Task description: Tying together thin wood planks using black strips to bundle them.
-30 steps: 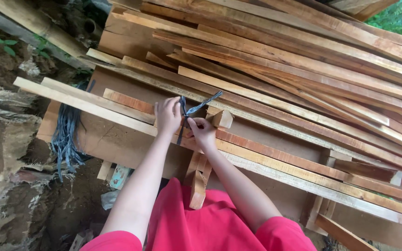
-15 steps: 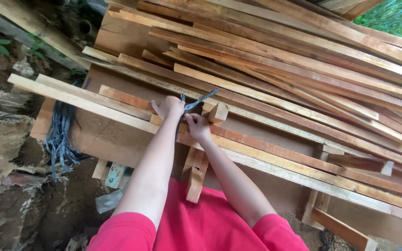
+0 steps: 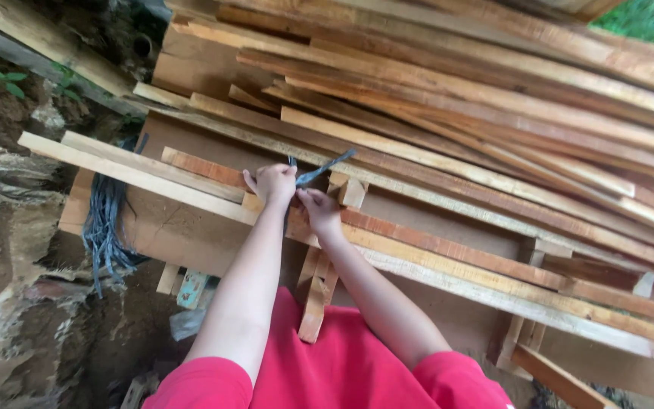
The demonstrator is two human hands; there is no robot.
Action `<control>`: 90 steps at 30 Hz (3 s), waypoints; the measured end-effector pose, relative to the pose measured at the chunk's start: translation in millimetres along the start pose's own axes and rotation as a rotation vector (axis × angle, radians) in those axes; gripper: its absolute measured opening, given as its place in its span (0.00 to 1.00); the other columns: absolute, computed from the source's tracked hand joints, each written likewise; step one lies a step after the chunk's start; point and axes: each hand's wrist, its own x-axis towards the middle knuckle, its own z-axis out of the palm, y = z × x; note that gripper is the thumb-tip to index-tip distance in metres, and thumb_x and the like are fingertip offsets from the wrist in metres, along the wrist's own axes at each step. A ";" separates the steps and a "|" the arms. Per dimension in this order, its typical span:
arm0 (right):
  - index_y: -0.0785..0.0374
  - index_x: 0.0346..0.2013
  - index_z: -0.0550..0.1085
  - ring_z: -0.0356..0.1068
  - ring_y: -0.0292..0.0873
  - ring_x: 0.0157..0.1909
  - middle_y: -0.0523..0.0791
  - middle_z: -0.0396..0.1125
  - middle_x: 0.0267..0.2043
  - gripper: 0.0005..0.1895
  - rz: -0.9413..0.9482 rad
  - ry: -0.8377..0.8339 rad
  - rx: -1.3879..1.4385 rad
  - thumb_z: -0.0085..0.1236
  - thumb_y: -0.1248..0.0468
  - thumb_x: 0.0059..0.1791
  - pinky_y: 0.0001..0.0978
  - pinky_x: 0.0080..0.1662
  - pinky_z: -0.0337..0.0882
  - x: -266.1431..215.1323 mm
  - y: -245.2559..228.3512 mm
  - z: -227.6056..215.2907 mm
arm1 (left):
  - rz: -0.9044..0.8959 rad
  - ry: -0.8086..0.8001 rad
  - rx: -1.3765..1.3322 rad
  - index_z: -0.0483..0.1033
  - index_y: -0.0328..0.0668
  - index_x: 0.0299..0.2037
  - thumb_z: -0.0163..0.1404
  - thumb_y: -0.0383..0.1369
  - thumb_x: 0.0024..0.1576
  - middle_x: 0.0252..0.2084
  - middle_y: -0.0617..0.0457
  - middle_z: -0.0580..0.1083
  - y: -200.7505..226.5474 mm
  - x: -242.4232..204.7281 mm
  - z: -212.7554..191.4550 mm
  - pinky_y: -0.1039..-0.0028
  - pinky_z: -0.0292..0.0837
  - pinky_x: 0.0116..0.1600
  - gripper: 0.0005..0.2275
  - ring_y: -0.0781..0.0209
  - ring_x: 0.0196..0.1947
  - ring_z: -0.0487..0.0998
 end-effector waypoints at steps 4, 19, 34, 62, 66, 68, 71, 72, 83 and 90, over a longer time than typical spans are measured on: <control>0.56 0.44 0.82 0.67 0.36 0.22 0.45 0.75 0.26 0.14 0.119 -0.017 0.001 0.61 0.52 0.50 0.26 0.25 0.72 -5.1 -3.5 0.4 | -0.003 0.007 -0.044 0.84 0.73 0.44 0.48 0.51 0.58 0.50 0.66 0.81 -5.3 3.6 6.9 0.56 0.23 0.77 0.12 0.62 0.63 0.70; 0.60 0.42 0.73 0.72 0.36 0.31 0.41 0.72 0.40 0.13 0.149 -0.242 0.186 0.51 0.53 0.57 0.25 0.33 0.76 0.4 31.4 -12.7 | -0.010 0.073 -0.054 0.84 0.70 0.41 0.52 0.51 0.59 0.49 0.66 0.81 -5.6 3.9 15.5 0.56 0.22 0.76 0.09 0.66 0.62 0.71; 0.70 0.57 0.72 0.71 0.58 0.56 0.56 0.69 0.54 0.24 -0.858 -0.029 -0.739 0.59 0.62 0.48 0.48 0.53 0.74 -70.2 -35.4 -36.0 | 0.458 0.348 -0.317 0.69 0.49 0.64 0.43 0.44 0.69 0.66 0.50 0.70 -33.4 -57.1 -30.1 0.45 0.31 0.73 0.17 0.47 0.70 0.63; 0.65 0.74 0.56 0.54 0.67 0.71 0.58 0.44 0.77 0.39 -0.906 -0.124 -0.843 0.60 0.55 0.53 0.58 0.66 0.61 -61.4 -99.3 106.3 | 0.707 0.595 -0.182 0.77 0.59 0.52 0.51 0.40 0.62 0.61 0.62 0.73 -381.3 -23.7 -105.8 0.57 0.60 0.66 0.10 0.57 0.62 0.72; 0.55 0.68 0.65 0.68 0.67 0.59 0.50 0.51 0.75 0.39 -0.866 -0.416 -1.255 0.63 0.48 0.45 0.57 0.58 0.71 -44.1 -96.6 130.7 | 0.538 0.578 -0.122 0.78 0.67 0.44 0.51 0.42 0.61 0.50 0.74 0.76 -480.9 10.4 -119.0 0.68 0.66 0.58 0.05 0.69 0.53 0.77; 0.52 0.66 0.67 0.71 0.60 0.58 0.46 0.57 0.70 0.35 -0.877 -0.397 -1.306 0.60 0.46 0.47 0.51 0.56 0.72 -44.5 -97.9 159.0 | 0.485 0.597 -0.145 0.78 0.70 0.44 0.51 0.43 0.61 0.47 0.76 0.76 -510.4 30.3 -116.2 0.71 0.68 0.53 0.04 0.71 0.48 0.79; 0.50 0.63 0.71 0.72 0.56 0.57 0.45 0.66 0.61 0.29 -0.809 -0.422 -1.254 0.57 0.46 0.49 0.49 0.55 0.73 -55.1 -88.0 217.5 | 0.390 0.579 -0.186 0.78 0.70 0.44 0.52 0.42 0.61 0.42 0.72 0.77 -529.4 47.8 -122.1 0.68 0.72 0.46 0.05 0.66 0.42 0.81; 0.51 0.61 0.73 0.71 0.58 0.58 0.49 0.67 0.58 0.26 -0.732 -0.471 -1.147 0.58 0.48 0.49 0.54 0.55 0.73 -60.2 -83.1 239.8 | 0.342 0.541 -0.201 0.78 0.67 0.45 0.52 0.40 0.61 0.41 0.66 0.78 -531.3 52.1 -126.4 0.64 0.74 0.44 0.05 0.58 0.41 0.81; 0.54 0.49 0.77 0.77 0.53 0.45 0.47 0.76 0.44 0.16 -0.576 -0.636 -0.868 0.60 0.50 0.51 0.47 0.44 0.78 -107.8 42.1 417.8 | -0.086 -0.044 -0.002 0.78 0.74 0.47 0.52 0.54 0.57 0.51 0.60 0.77 -555.6 171.2 -92.2 0.57 0.71 0.55 0.12 0.50 0.55 0.78; 0.63 0.57 0.74 0.79 0.44 0.46 0.51 0.77 0.47 0.26 0.097 -0.553 -0.355 0.61 0.49 0.52 0.28 0.43 0.79 -56.1 136.0 493.0 | -0.009 0.257 -0.214 0.77 0.62 0.38 0.47 0.43 0.62 0.30 0.51 0.81 -548.5 111.3 -150.6 0.57 0.74 0.44 0.06 0.46 0.38 0.84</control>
